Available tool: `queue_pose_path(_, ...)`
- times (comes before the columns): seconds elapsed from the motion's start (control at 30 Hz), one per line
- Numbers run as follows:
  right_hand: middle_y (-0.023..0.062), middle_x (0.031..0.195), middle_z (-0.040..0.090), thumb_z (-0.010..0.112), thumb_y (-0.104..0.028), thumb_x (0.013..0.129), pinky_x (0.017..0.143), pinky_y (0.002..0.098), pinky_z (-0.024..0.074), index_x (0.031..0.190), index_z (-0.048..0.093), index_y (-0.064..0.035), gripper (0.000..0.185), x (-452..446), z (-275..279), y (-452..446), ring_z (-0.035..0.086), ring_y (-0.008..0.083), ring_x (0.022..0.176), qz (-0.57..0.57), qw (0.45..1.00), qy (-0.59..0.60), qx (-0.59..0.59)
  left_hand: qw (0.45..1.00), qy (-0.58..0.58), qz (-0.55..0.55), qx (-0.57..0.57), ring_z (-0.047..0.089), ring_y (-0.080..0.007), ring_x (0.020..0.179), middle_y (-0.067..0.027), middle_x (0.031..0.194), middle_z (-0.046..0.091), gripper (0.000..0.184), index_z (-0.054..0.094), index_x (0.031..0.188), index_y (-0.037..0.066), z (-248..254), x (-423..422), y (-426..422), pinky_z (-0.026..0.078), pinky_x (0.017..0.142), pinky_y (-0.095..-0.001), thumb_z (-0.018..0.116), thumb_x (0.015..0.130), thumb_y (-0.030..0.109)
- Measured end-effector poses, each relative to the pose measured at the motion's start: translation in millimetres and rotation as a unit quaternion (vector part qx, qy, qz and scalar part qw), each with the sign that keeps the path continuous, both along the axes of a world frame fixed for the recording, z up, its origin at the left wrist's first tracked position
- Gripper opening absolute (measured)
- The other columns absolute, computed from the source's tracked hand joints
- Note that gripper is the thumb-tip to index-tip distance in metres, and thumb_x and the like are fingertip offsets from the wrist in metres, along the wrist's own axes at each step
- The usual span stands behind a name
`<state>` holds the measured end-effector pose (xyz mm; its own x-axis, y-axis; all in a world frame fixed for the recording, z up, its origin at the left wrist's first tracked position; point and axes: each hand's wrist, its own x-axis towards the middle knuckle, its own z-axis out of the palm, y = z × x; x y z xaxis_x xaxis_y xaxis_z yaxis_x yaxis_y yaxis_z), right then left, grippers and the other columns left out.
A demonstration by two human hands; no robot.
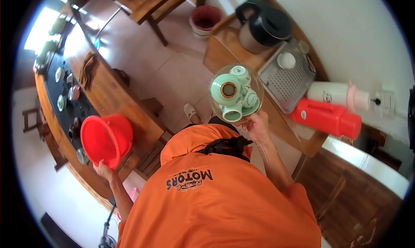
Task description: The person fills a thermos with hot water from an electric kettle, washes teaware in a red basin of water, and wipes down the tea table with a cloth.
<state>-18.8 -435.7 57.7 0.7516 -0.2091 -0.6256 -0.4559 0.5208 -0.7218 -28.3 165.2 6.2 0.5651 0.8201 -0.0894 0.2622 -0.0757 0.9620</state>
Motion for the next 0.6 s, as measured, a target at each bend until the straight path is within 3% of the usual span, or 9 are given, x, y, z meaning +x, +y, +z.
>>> queue_pose_path(0.2, 0.0123, 0.093, 0.072, 0.052, -0.010, 0.088, 0.048, 0.0247, 0.0447, 0.114, 0.061, 0.0045, 0.031, -44, 3, -67, 0.072, 0.0242, 0.067, -0.139, 0.989, 0.011, -0.040, 0.997, 0.064, 0.023, 0.042, 0.059, -0.0328, 0.117, -0.0194, 0.134, 0.057, 0.058, 0.049, 0.136, -0.005, -9, 0, 19, 0.049, 0.099, -0.0393, 0.050, 0.079, -0.006)
queue_pose_path(0.23, 0.0142, 0.094, 0.071, 0.050, -0.003, 0.086, 0.049, 0.0248, 0.0460, 0.112, 0.059, 0.0047, 0.029, -46, 2, -79, 0.072, 0.0279, 0.068, -0.168, 0.985, 0.007, -0.030, 0.996, 0.073, 0.026, 0.046, 0.059, -0.0323, 0.116, -0.0193, 0.133, 0.057, 0.057, 0.049, 0.135, -0.005, -9, 0, 21, 0.050, 0.098, -0.0391, 0.051, 0.079, -0.006)
queue_pose_path(0.33, 0.0143, 0.097, 0.070, 0.049, -0.002, 0.086, 0.051, 0.0261, 0.0472, 0.112, 0.059, 0.0042, 0.029, -51, -34, -118, 0.072, 0.0289, 0.070, -0.233, 0.972, -0.035, -0.014, 0.994, 0.076, 0.044, 0.062, 0.061, -0.0311, 0.113, -0.0189, 0.129, 0.060, 0.053, 0.051, 0.132, -0.006, -19, -5, 38, 0.051, 0.095, -0.0381, 0.052, 0.079, -0.004)
queue_pose_path(0.4, 0.0144, 0.098, 0.069, 0.048, -0.002, 0.086, 0.054, 0.0272, 0.0480, 0.112, 0.058, 0.0038, 0.029, -46, -54, -144, 0.072, 0.0298, 0.073, -0.253, 0.967, -0.020, -0.005, 0.996, 0.070, -0.005, 0.050, 0.063, -0.0308, 0.108, -0.0183, 0.125, 0.061, 0.050, 0.052, 0.130, -0.006, -25, -9, 55, 0.052, 0.092, -0.0372, 0.055, 0.080, -0.001)
queue_pose_path(0.43, 0.0154, 0.100, 0.070, 0.047, -0.002, 0.086, 0.056, 0.0275, 0.0485, 0.112, 0.058, 0.0035, 0.029, -42, -66, -156, 0.072, 0.0296, 0.075, -0.282, 0.959, -0.030, 0.003, 0.993, 0.090, 0.023, 0.067, 0.064, -0.0306, 0.105, -0.0190, 0.121, 0.063, 0.044, 0.053, 0.126, -0.007, -27, -9, 59, 0.053, 0.089, -0.0376, 0.059, 0.085, 0.007)
queue_pose_path(0.6, 0.0175, 0.105, 0.068, 0.049, 0.001, 0.083, 0.052, 0.0282, 0.0484, 0.113, 0.057, 0.0026, 0.032, -15, -99, -203, 0.072, 0.0337, 0.076, -0.368, 0.926, -0.054, 0.062, 0.986, 0.083, 0.074, 0.124, 0.064, -0.0317, 0.102, -0.0234, 0.119, 0.062, 0.046, 0.053, 0.120, -0.012, -24, -16, 34, 0.054, 0.088, -0.0398, 0.066, 0.091, 0.022)
